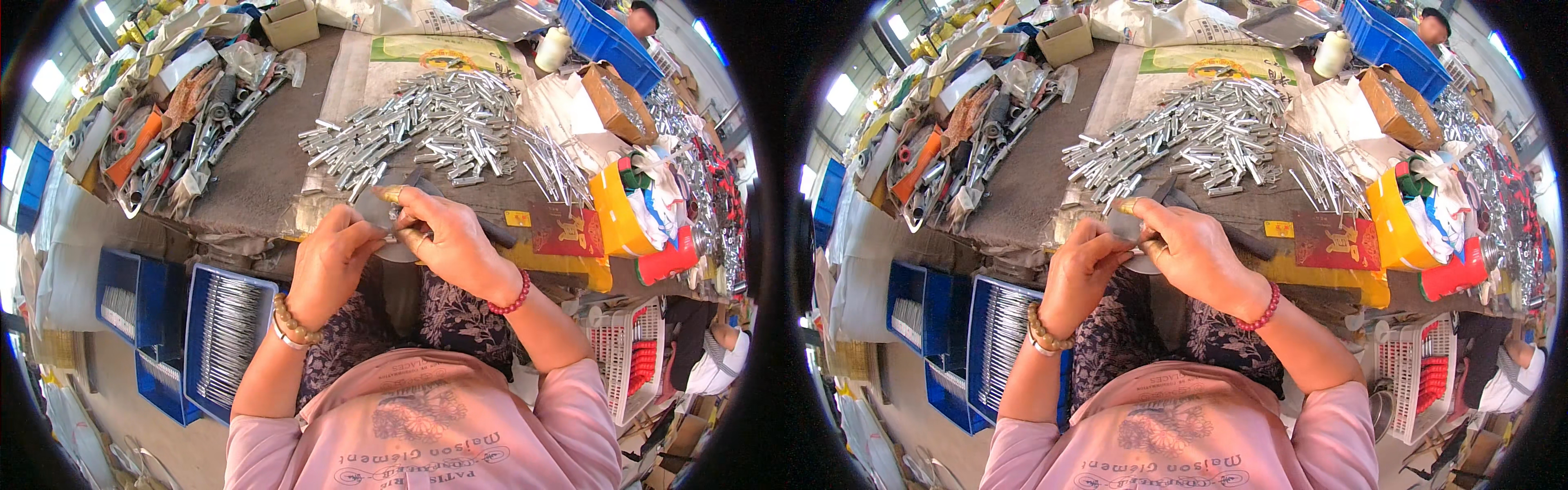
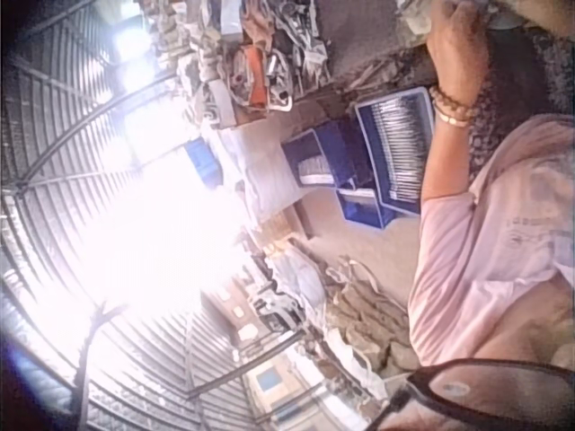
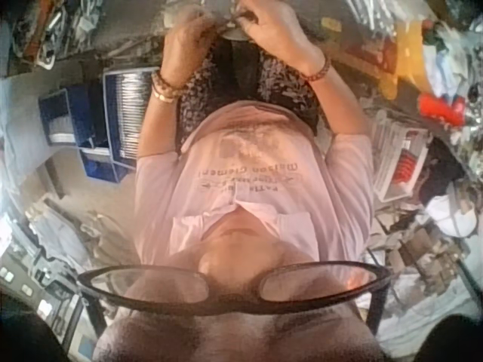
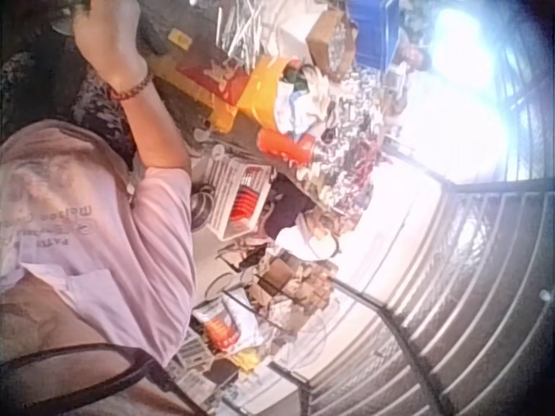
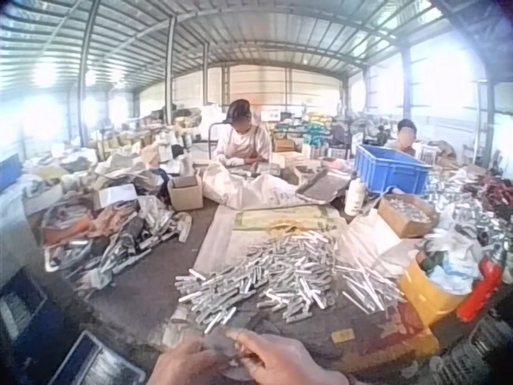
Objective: Manually assembling small metal components using a hammer and a mounting jig on a workbench.
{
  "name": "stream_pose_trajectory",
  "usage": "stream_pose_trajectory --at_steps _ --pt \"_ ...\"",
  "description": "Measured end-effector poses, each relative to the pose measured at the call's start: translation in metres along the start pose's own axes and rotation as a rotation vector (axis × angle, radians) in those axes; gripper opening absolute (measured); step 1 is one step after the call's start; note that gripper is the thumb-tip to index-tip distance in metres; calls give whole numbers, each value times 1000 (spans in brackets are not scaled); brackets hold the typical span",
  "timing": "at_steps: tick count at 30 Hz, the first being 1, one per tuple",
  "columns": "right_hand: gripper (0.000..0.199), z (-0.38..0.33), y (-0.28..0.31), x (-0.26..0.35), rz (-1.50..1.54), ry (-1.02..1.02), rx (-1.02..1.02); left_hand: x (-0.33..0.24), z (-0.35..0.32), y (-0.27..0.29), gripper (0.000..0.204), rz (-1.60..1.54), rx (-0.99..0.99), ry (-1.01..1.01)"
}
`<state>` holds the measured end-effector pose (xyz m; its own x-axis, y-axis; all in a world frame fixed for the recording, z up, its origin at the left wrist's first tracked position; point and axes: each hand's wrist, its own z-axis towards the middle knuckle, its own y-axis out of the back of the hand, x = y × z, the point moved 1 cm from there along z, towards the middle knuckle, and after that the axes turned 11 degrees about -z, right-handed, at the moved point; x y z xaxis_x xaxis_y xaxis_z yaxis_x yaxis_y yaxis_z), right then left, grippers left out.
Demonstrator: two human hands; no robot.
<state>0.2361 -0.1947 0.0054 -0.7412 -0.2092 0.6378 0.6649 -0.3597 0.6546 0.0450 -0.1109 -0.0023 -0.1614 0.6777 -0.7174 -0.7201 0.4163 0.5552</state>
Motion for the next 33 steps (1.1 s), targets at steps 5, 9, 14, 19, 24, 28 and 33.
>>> stream_pose_trajectory --at_steps 5,9,14,19,24,28,33 --pt "46 3 5 3 -73 37 -43 1 6 -5 11 6 -14 -44" --pt "39 -2 -5 15 -308 207 -57 2 -3 -2 11 -3 -29 -56" --pt "50 -11 -8 23 -354 291 -82 -6 -7 2 8 41 -1 2" --pt "41 -18 13 22 -498 193 -95 -3 -6 3 16 -35 4 10" --pt "32 -24 36 -12 -697 18 -83 -7 -3 -1 16 -38 -32 12" --pt "37 -22 39 -14 -590 40 -147 0 0 -3 14 -25 -34 11" --pt "43 -43 47 13 -381 48 -143 8 -1 -4 16 -52 -26 15"
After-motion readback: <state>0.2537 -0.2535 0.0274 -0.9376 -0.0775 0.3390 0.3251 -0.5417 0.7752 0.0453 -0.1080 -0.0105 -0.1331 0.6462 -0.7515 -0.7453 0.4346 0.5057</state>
